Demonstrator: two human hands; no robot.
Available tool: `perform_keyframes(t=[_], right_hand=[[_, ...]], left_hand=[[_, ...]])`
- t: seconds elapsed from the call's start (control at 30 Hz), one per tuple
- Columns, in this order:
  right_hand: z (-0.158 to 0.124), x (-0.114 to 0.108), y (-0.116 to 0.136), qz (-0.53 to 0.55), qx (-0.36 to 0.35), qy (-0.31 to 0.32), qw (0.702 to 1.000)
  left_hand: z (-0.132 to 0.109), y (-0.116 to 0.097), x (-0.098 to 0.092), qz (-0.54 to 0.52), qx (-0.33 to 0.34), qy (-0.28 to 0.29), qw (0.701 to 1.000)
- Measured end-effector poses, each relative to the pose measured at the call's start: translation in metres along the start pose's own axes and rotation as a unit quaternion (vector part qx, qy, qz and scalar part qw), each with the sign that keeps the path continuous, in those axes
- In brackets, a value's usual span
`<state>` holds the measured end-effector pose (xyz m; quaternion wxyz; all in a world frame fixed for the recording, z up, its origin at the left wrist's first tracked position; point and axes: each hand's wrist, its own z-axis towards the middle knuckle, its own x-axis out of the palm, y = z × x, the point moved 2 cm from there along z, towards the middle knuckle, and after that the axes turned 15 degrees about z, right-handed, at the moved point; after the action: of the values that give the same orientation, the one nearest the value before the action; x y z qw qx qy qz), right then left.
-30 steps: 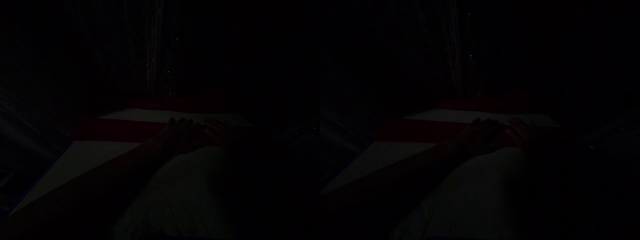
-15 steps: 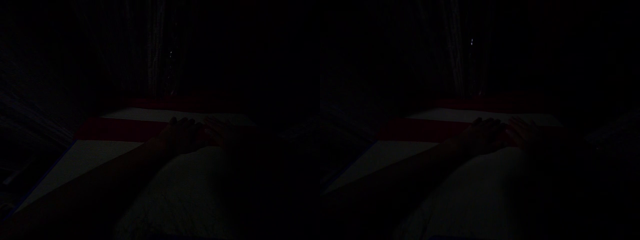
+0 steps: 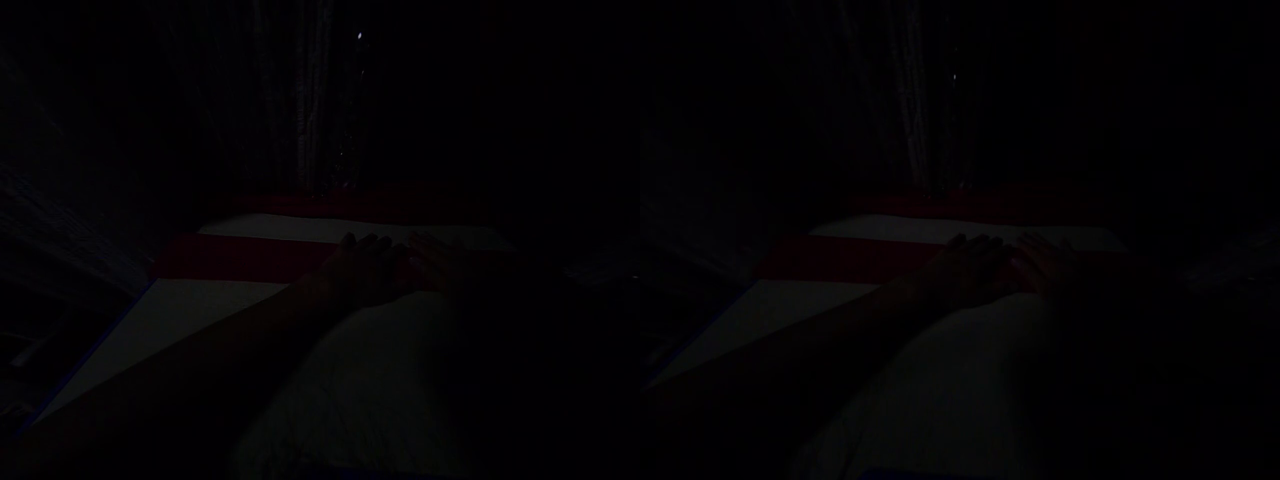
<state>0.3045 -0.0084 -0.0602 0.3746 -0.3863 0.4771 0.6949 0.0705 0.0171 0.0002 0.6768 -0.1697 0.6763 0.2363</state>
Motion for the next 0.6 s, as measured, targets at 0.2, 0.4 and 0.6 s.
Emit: perform_keyframes(t=[0.2, 0.4, 0.6], right_hand=[[0.000, -0.001, 0.007, 0.008, 0.012, -0.009, 1.000], [-0.006, -0.008, 0.000, -0.006, 0.015, -0.005, 1.000], [0.001, 0.002, 0.008, 0.005, 0.020, 0.007, 1.000]], left_hand=[[0.001, 0.001, 0.001, -0.001, 0.005, -0.005, 1.000], [-0.001, 0.000, 0.000, -0.003, 0.000, -0.003, 1.000], [-0.001, 0.000, 0.003, 0.003, -0.002, -0.019, 1.000]])
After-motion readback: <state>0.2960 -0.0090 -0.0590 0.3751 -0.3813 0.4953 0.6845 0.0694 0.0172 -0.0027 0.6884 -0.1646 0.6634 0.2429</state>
